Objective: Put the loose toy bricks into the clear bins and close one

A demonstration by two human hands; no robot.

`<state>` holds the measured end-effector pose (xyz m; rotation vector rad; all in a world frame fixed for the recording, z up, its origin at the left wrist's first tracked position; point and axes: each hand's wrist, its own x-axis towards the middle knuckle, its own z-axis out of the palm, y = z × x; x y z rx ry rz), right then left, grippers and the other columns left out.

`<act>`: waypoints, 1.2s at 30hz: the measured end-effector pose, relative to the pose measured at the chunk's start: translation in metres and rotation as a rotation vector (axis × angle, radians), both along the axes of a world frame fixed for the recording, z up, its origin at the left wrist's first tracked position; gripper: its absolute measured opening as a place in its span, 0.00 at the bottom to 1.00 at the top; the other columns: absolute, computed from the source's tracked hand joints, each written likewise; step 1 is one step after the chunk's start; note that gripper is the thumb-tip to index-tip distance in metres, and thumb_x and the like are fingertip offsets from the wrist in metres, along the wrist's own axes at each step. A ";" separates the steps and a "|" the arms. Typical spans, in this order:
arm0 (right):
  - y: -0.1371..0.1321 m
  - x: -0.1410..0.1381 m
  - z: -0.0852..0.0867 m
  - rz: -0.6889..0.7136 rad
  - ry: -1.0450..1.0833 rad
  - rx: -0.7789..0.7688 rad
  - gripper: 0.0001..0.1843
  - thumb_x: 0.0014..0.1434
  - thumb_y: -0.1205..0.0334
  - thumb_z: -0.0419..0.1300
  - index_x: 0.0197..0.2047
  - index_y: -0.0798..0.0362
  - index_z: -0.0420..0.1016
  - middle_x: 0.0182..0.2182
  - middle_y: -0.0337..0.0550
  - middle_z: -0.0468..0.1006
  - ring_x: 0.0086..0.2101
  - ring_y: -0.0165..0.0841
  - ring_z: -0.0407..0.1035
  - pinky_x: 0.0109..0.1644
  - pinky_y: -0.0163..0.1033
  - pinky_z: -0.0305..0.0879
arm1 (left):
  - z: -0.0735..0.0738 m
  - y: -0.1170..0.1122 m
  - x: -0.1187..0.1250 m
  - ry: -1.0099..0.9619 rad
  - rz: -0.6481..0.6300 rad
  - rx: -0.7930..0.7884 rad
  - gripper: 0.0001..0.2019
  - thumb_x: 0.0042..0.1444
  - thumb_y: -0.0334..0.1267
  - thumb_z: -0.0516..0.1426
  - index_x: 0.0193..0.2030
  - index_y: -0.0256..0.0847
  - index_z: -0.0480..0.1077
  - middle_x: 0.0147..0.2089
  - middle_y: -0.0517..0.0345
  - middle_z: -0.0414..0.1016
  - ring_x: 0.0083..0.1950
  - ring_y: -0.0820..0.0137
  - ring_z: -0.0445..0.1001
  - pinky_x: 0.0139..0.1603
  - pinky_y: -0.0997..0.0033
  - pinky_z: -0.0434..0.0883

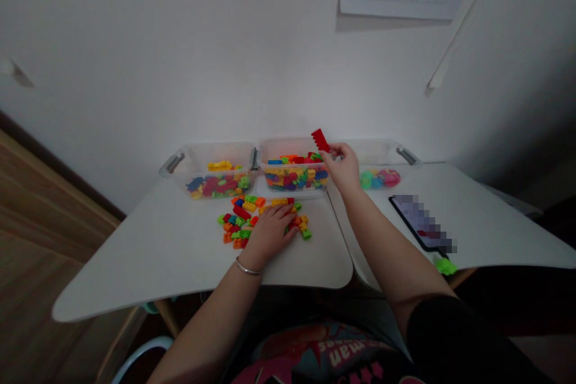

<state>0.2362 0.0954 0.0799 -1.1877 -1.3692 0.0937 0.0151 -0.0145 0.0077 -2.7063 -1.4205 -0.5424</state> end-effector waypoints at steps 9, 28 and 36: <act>0.020 -0.018 0.015 -0.151 -0.186 -0.185 0.16 0.50 0.48 0.66 0.35 0.51 0.76 0.31 0.42 0.80 0.36 0.38 0.71 0.57 0.53 0.53 | 0.001 0.000 0.000 -0.014 -0.005 0.003 0.18 0.63 0.46 0.52 0.55 0.42 0.73 0.64 0.52 0.68 0.63 0.57 0.65 0.64 0.52 0.63; -0.069 -0.025 -0.060 0.332 -0.334 0.012 0.05 0.59 0.61 0.58 0.36 0.50 0.75 0.36 0.45 0.78 0.41 0.38 0.70 0.50 0.46 0.65 | 0.003 -0.002 0.001 -0.043 0.012 -0.011 0.20 0.61 0.44 0.55 0.58 0.38 0.69 0.62 0.47 0.70 0.63 0.59 0.67 0.65 0.54 0.62; -0.087 -0.013 -0.088 0.559 -0.492 -0.203 0.10 0.57 0.65 0.60 0.42 0.50 0.79 0.41 0.45 0.79 0.45 0.38 0.70 0.54 0.49 0.65 | -0.001 -0.001 0.001 -0.050 0.005 0.031 0.21 0.62 0.44 0.54 0.58 0.36 0.68 0.60 0.46 0.71 0.62 0.58 0.67 0.65 0.54 0.63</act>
